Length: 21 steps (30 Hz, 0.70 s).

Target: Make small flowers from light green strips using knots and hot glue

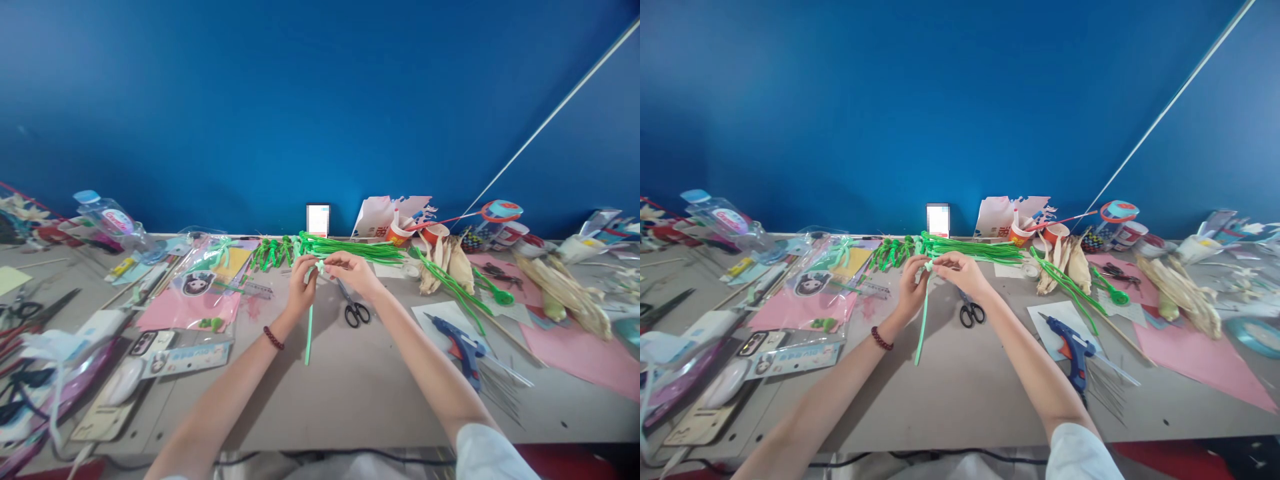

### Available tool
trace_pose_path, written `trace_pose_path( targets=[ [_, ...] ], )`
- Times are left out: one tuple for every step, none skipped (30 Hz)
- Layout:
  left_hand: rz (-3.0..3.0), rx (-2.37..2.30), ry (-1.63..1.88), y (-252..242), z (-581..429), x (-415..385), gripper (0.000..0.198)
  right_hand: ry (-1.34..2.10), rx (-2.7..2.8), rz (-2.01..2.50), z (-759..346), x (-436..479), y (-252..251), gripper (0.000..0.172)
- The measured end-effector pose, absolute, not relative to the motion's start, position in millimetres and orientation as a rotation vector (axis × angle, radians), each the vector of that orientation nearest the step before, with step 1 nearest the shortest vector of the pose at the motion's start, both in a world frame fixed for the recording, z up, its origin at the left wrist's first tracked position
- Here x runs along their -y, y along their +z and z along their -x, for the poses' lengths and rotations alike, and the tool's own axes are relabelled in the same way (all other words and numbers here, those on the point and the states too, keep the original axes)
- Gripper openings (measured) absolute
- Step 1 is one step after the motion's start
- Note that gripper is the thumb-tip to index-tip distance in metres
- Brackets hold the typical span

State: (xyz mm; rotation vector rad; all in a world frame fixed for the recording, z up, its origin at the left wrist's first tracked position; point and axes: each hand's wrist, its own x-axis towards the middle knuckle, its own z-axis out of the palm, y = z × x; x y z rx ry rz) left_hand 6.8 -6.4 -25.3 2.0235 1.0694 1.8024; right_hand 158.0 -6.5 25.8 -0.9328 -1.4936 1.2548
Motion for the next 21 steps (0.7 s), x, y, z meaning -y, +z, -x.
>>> trace_pose_path(
  targets=[
    [-2.033,-1.081,1.812,-23,-6,7,0.010,1.207,1.533,0.946,-158,8,27,0.028],
    [-2.048,-1.087,1.819,-21,-5,8,0.009,1.167,1.566,0.951,-157,9,29,0.029],
    [-2.073,-1.089,1.821,-18,-5,9,0.009,1.131,1.590,0.947,-156,11,30,0.029],
    [-2.103,-1.087,1.822,-16,-4,10,0.009,1.094,1.605,0.935,-156,13,32,0.029],
    [-2.137,-1.080,1.819,-13,-4,12,0.009,1.058,1.615,0.921,-154,15,33,0.029],
    [-2.165,-1.076,1.823,-10,-4,13,0.009,1.024,1.621,0.906,-153,17,35,0.028],
    [-2.187,-1.076,1.829,-7,-4,14,0.009,0.992,1.625,0.891,-152,19,37,0.027],
    [-2.209,-1.081,1.831,-5,-4,16,0.010,0.961,1.628,0.881,-152,21,38,0.026],
    [-2.231,-1.080,1.835,-3,-4,16,0.010,0.936,1.633,0.877,-151,22,40,0.025],
    [-2.257,-1.078,1.841,-1,-3,16,0.010,0.915,1.640,0.882,-151,24,41,0.024],
    [-2.286,-1.076,1.851,0,-3,16,0.010,0.895,1.650,0.896,-151,24,43,0.023],
    [-2.321,-1.072,1.862,1,-2,15,0.010,0.878,1.663,0.915,-152,25,44,0.022],
    [-2.360,-1.072,1.871,2,-1,14,0.010,0.865,1.678,0.935,-153,25,45,0.022],
    [-2.401,-1.081,1.871,2,0,13,0.010,0.855,1.695,0.953,-155,24,45,0.023],
    [-2.442,-1.092,1.862,3,1,12,0.010,0.846,1.714,0.968,-156,23,45,0.023],
    [-2.480,-1.103,1.847,3,3,10,0.011,0.838,1.731,0.980,-158,22,45,0.023],
    [-2.514,-1.111,1.825,4,4,9,0.012,0.832,1.746,0.990,-159,21,44,0.024],
    [-2.543,-1.119,1.801,4,5,8,0.013,0.826,1.759,0.998,-161,19,43,0.024],
    [-2.569,-1.128,1.779,4,7,8,0.014,0.821,1.768,1.007,-162,18,43,0.024],
    [-2.592,-1.132,1.760,4,8,7,0.015,0.819,1.776,1.015,-163,17,42,0.025],
    [-2.614,-1.135,1.744,3,8,7,0.016,0.822,1.784,1.021,-163,17,41,0.025]
  ],
)
